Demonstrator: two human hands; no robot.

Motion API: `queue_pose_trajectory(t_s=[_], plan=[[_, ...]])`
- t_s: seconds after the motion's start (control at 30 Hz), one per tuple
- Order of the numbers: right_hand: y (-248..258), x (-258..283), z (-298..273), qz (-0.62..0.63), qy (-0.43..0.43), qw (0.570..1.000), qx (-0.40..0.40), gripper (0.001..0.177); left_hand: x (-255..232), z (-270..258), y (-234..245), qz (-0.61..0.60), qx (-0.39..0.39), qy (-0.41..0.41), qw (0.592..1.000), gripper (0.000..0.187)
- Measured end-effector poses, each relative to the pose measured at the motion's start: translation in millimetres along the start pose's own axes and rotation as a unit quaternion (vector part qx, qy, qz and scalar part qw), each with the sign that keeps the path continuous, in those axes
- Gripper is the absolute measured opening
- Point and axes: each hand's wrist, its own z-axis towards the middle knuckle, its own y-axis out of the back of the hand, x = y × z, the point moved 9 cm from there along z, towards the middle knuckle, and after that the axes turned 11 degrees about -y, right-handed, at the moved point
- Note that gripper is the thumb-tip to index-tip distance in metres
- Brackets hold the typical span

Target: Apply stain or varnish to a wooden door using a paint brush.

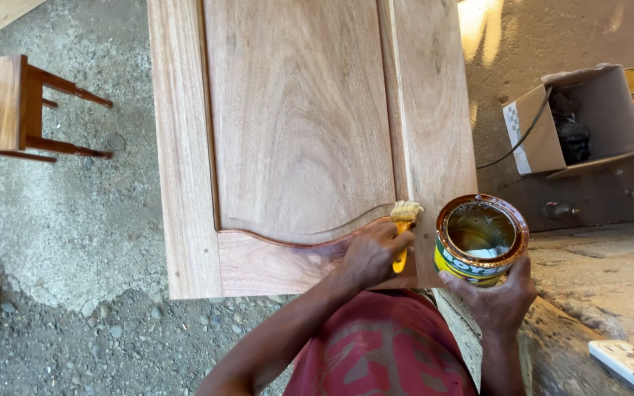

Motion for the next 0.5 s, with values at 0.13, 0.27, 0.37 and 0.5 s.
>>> queue_pose_trajectory(t_s=[0.13,0.27,0.37,0.5], plan=[[-3,10,5,0.012,0.019,1.0,0.01,0.098,30,-27,-2,-0.006,-0.017,0.042,0.999,0.026],[-9,17,7,0.041,0.044,0.998,0.027,0.1,25,-69,56,-0.007,-0.075,0.155,0.985,0.019],[-14,16,12,0.027,0.055,0.998,0.029,0.104,8,-104,85,0.022,-0.117,0.156,0.98,0.016],[-12,22,15,0.035,0.056,0.997,0.043,0.105,20,-127,84,0.116,-0.014,0.251,0.961,0.019]])
